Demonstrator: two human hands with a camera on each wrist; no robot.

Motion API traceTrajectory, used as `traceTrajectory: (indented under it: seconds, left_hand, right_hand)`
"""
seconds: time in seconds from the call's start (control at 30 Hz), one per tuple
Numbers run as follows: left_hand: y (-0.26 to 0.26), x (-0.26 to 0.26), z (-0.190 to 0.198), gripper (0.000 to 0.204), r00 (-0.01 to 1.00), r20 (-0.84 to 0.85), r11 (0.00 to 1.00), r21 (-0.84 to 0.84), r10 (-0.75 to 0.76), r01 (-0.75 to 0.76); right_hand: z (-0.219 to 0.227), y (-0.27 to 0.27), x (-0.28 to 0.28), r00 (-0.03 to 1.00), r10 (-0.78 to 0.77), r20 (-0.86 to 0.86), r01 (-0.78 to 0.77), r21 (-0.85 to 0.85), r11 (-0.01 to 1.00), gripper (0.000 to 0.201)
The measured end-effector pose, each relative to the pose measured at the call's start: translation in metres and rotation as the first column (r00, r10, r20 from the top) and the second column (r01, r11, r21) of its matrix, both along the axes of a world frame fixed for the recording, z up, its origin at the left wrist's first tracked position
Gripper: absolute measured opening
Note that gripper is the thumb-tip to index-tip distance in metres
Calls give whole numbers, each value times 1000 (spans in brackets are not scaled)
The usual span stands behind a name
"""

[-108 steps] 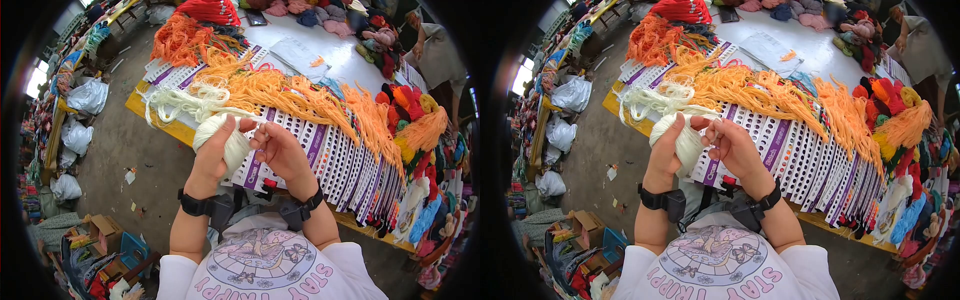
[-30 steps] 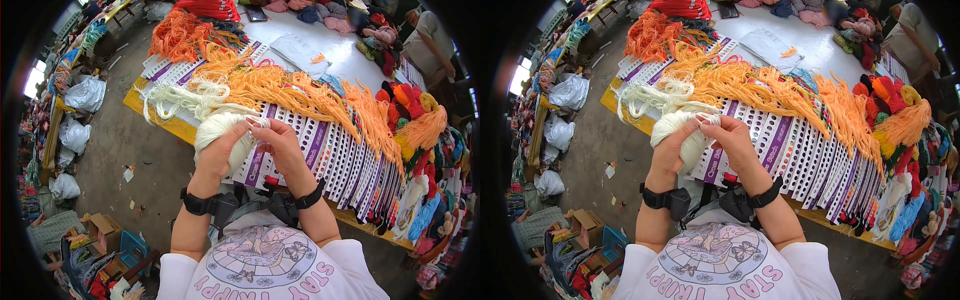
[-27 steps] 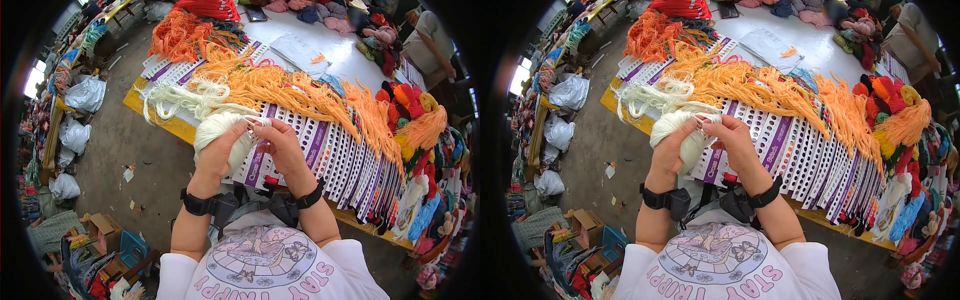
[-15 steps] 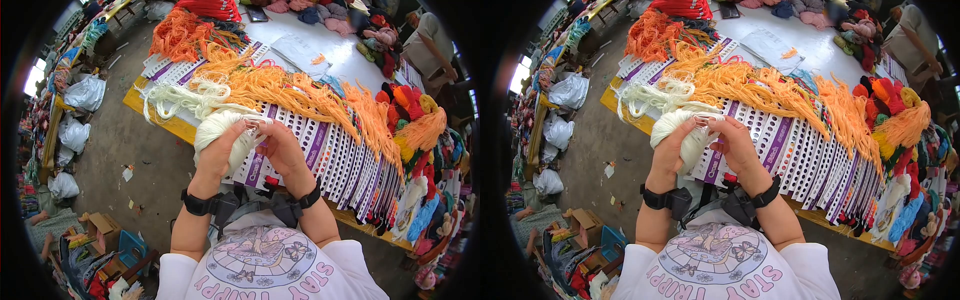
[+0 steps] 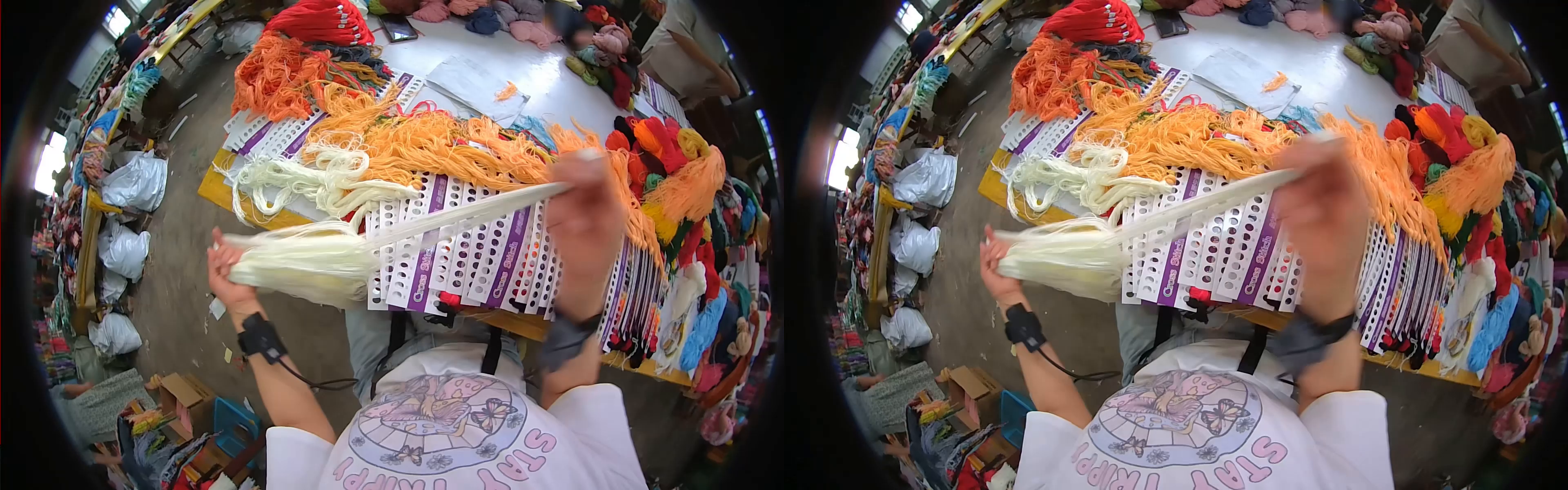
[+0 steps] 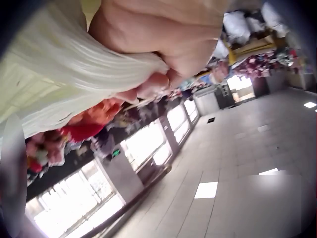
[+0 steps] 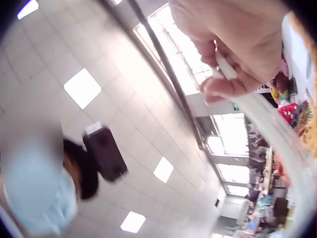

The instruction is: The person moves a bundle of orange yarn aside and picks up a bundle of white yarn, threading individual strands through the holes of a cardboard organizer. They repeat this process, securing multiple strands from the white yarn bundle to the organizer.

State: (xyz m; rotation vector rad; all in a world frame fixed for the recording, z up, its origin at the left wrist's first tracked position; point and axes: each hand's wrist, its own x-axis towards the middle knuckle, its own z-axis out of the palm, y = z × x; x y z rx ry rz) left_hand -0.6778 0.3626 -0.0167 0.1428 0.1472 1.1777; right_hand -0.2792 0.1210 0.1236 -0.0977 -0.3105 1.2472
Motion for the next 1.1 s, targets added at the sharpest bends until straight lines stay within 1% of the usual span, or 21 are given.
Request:
traceTrajectory:
  seconds: [0.03, 0.07, 0.13, 0.17, 0.2, 0.27, 0.3, 0.33, 0.37, 0.4, 0.47, 0.5, 0.53, 0.57, 0.63, 0.67, 0.77, 0.93, 1.03, 1.07, 1.1]
  left_hand:
    - [16, -36, -19, 33, 999, -23, 996, -77, 39, -41]
    - [30, -68, -30, 31, 940, -265, 948, -178, 213, -265]
    - [46, -138, -48, 29, 955, -196, 937, -230, 222, -265]
    - [50, -161, -48, 30, 942, -224, 926, -230, 248, -299]
    - [47, -164, -34, 34, 891, -286, 879, -224, 353, -421]
    - [37, -147, 3, 31, 830, -382, 885, -62, 406, -461]
    - [29, -131, 22, 29, 794, -418, 879, 23, 441, -475]
    - [19, -99, 42, 24, 949, -176, 962, 132, 261, -240]
    - [7, -56, 61, 21, 999, 39, 956, 294, 9, -20]
    - [-7, -9, 77, 19, 995, -40, 950, 298, -86, 94]
    - [-37, 80, 81, 17, 930, -324, 896, 340, -174, 286]
    - [-52, 113, 87, 16, 743, -653, 910, 207, -145, 359]
    - [-66, 149, 79, 24, 663, -745, 801, 354, -71, 483]
    - [-80, 184, 72, 34, 604, -796, 656, 482, 50, 581]
    - [-95, 237, 79, 36, 504, -726, 720, 17, -468, 694]
    - [-90, 257, 45, 30, 494, -733, 644, 101, -467, 758]
    - [-90, 266, 48, 13, 486, -782, 613, 173, -390, 771]
    - [-87, 267, 53, 11, 488, -777, 661, 126, -398, 739]
    - [-90, 266, 48, 6, 537, -770, 719, 150, -346, 679]
    - [-91, 265, 47, 6, 547, -784, 731, 184, -293, 657]
    - [-93, 266, 46, 5, 554, -797, 739, 219, -242, 637]
  right_hand:
    - [14, -15, 33, 992, -123, -7, 123, 24, 992, 12]
    - [19, -39, 84, 971, -192, 145, 205, -85, 975, 17]
    - [38, -91, 164, 884, -423, 201, 466, -292, 835, 13]
    - [40, -129, 223, 764, -524, 376, 636, -301, 711, 12]
    - [44, -161, 247, 152, -409, 900, 970, -56, 237, 13]
    - [59, -179, 244, -484, 153, 862, 867, 496, -49, 9]
    - [69, -165, 225, -516, 166, 841, 852, 524, -6, 4]
    - [78, -147, 204, -547, 175, 819, 835, 550, 37, 3]
    - [84, -133, 185, -574, 186, 798, 818, 570, 80, 6]
    - [63, -113, 186, -395, -20, 919, 880, 384, 279, 14]
    - [22, -74, 189, 231, -255, 939, 791, -29, 611, 30]
    - [-2, -38, 129, 305, -93, 948, 730, -170, 662, 30]
    - [-26, -1, 70, 351, 83, 933, 656, -308, 689, 31]
    - [-39, 20, 46, 509, 250, 824, 363, -469, 805, 31]
    - [-61, 47, 9, 653, 391, 649, 145, -613, 776, 39]
    - [-57, 50, -3, 670, 350, 655, 92, -541, 836, 40]
    - [-74, 53, -1, 739, 386, 552, -24, -551, 834, 41]
    - [-64, 51, 2, 764, 436, 475, -99, -582, 807, 20]
    - [-59, 57, -8, 399, 321, 859, 385, -475, 791, 16]
    - [-60, 57, -12, 9, 312, 950, 614, -251, 748, 12]
    - [-61, 57, -14, -81, 315, 946, 645, -191, 740, 12]
